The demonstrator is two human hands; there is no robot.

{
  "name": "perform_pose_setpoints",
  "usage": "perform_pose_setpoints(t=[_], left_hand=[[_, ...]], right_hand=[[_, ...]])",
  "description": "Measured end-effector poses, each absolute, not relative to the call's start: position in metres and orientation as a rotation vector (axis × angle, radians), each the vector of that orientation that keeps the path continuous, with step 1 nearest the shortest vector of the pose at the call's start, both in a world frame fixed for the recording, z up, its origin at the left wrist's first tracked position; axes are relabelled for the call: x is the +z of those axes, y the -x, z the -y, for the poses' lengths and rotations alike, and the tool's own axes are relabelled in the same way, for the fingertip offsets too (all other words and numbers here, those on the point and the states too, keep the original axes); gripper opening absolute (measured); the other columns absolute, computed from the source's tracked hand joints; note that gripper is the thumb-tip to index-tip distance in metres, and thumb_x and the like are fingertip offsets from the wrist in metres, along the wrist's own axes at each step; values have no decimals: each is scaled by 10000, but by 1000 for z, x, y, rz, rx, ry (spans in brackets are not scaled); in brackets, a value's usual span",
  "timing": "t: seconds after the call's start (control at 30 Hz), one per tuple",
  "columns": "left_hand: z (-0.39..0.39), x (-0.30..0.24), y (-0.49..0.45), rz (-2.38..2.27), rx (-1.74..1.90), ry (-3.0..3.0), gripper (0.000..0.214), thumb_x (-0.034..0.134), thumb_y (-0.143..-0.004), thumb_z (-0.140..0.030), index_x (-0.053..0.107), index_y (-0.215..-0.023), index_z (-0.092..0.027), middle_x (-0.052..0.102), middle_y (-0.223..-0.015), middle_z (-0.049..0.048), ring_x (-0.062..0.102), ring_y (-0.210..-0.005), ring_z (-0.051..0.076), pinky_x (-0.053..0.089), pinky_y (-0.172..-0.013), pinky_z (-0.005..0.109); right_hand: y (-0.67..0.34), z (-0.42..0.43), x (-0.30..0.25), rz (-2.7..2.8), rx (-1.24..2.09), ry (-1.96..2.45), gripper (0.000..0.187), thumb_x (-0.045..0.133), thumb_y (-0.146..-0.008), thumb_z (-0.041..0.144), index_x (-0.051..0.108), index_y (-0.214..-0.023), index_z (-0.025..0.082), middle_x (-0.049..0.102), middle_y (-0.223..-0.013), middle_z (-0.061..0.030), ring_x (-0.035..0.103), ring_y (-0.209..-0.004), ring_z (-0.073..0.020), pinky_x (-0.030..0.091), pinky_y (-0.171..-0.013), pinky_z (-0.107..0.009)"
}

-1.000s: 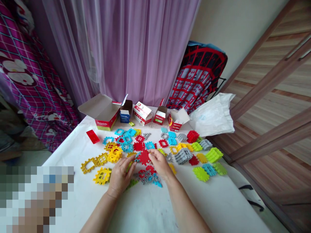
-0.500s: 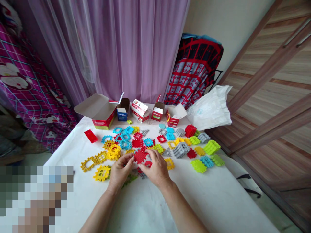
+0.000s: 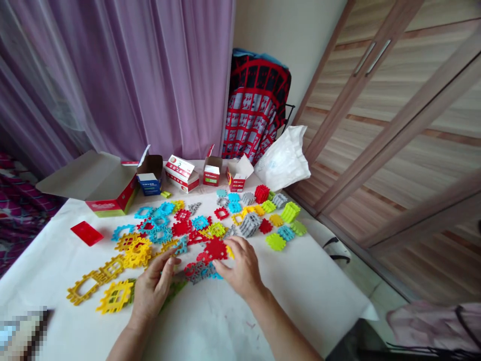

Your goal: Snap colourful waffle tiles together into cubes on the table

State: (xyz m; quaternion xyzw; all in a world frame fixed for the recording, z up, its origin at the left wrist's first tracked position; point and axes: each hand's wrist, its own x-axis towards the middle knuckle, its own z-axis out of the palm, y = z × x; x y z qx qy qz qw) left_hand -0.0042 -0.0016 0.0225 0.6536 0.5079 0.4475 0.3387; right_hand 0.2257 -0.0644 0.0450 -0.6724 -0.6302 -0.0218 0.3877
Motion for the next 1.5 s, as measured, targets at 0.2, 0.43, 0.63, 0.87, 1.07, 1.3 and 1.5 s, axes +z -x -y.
perform_pose_setpoints(t=[0.2,0.43,0.63,0.87,1.07,1.3,1.5], left_hand=[[1,17,8,-1407,1222,-1853,486,514,-847,-614,703,-1058,-218,764,-740,19,672,-545,148,541,-538,224],[2,14,16,-1587,1257,-1948,386,496,-869,-538,695,-1049,-260,763,-759,-13,690,-591,154,515,-536,227],[1,12,21,-1675,1195,-1922,387,479,-879,-546,689,-1067,-281,758,-769,-17,704,-669,182,535,-596,266],[-1,9,23,-1683,1174,-1862,439,472,-883,-573,684,-1111,-263,766,-822,6,711,-743,201,537,-661,295],[0,11,19,-1665,1197,-1789,471,486,-856,-606,687,-1089,-250,762,-818,16,701,-711,196,532,-656,296],[1,16,16,-1688,1209,-1779,501,478,-837,-625,691,-1072,-238,752,-809,29,696,-724,205,529,-647,300],[0,15,17,-1688,1244,-1779,478,492,-828,-607,702,-1043,-235,747,-787,13,685,-671,177,518,-599,266]], right_hand=[[-356,81,52,1276,-277,2107,365,673,-791,448,724,-1038,184,639,-1216,-146,570,-1153,-287,444,-1022,-429],[-392,54,61,1267,-159,2556,361,697,-787,468,767,-1041,221,549,-1408,-136,365,-1377,-356,333,-1064,-516],[-380,44,55,1293,-162,2569,398,703,-785,486,766,-1064,209,513,-1451,-141,247,-1443,-379,231,-1112,-558],[-378,42,56,1299,-143,2603,391,696,-800,485,760,-1057,198,493,-1474,-143,228,-1456,-371,221,-1126,-565],[-376,43,57,1292,-93,2640,426,689,-815,506,749,-1095,191,482,-1485,-154,225,-1466,-372,224,-1131,-562],[-378,44,58,1312,-64,2623,443,695,-811,489,738,-1128,183,472,-1492,-165,225,-1465,-373,225,-1129,-562],[-396,47,60,1201,-166,2455,337,656,-838,413,742,-1105,227,536,-1433,-133,299,-1424,-361,278,-1098,-583]])
